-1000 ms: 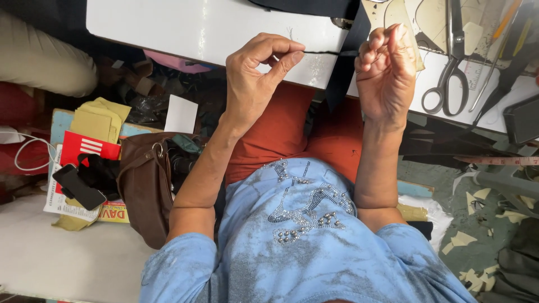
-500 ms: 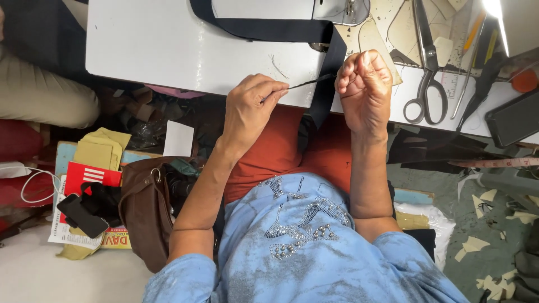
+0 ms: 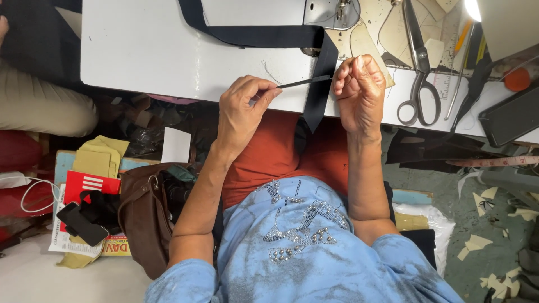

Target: The person is using scissors to trim excess threads from a black fabric strap at a sewing workstation.

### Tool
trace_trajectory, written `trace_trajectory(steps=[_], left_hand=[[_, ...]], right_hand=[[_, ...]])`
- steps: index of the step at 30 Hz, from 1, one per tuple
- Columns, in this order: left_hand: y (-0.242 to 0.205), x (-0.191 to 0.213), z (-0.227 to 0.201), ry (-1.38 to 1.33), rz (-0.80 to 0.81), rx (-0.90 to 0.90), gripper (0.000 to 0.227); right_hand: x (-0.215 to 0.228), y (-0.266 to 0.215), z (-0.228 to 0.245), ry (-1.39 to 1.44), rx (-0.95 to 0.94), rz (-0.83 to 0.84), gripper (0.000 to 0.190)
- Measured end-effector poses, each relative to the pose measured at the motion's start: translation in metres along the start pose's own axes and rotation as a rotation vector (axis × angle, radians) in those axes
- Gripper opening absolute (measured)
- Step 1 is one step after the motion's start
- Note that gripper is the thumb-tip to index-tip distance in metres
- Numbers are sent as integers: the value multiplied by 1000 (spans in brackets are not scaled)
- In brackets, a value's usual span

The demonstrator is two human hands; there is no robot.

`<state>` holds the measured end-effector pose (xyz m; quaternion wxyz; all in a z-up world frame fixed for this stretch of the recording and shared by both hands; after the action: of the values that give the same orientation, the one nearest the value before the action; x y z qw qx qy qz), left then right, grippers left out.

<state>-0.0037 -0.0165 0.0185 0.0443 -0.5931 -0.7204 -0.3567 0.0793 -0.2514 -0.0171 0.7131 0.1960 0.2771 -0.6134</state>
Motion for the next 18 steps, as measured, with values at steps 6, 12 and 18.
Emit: trace_trajectory(steps=[6,12,18], left_hand=[[-6,-4,10,100,-40,-104,5],[-6,-6,10,181,-89,-193,12],[-1,-5,5,1,-57,-159,10]], right_hand=[[3,3,-4,18,17,50,26],[4,5,-6,17,18,46,24],[13,6,-8,69,22,109,17]])
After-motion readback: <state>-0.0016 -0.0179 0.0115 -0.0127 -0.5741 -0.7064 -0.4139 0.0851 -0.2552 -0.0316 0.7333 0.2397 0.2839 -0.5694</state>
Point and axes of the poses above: each hand's wrist, its own y-axis towards the middle knuckle, its own x-axis out of the back of the hand, z = x × y, the point moved 2 cm from there along y, towards the middle knuckle, and after that the axes turned 1 degree about -x, right-handed, at the moved point
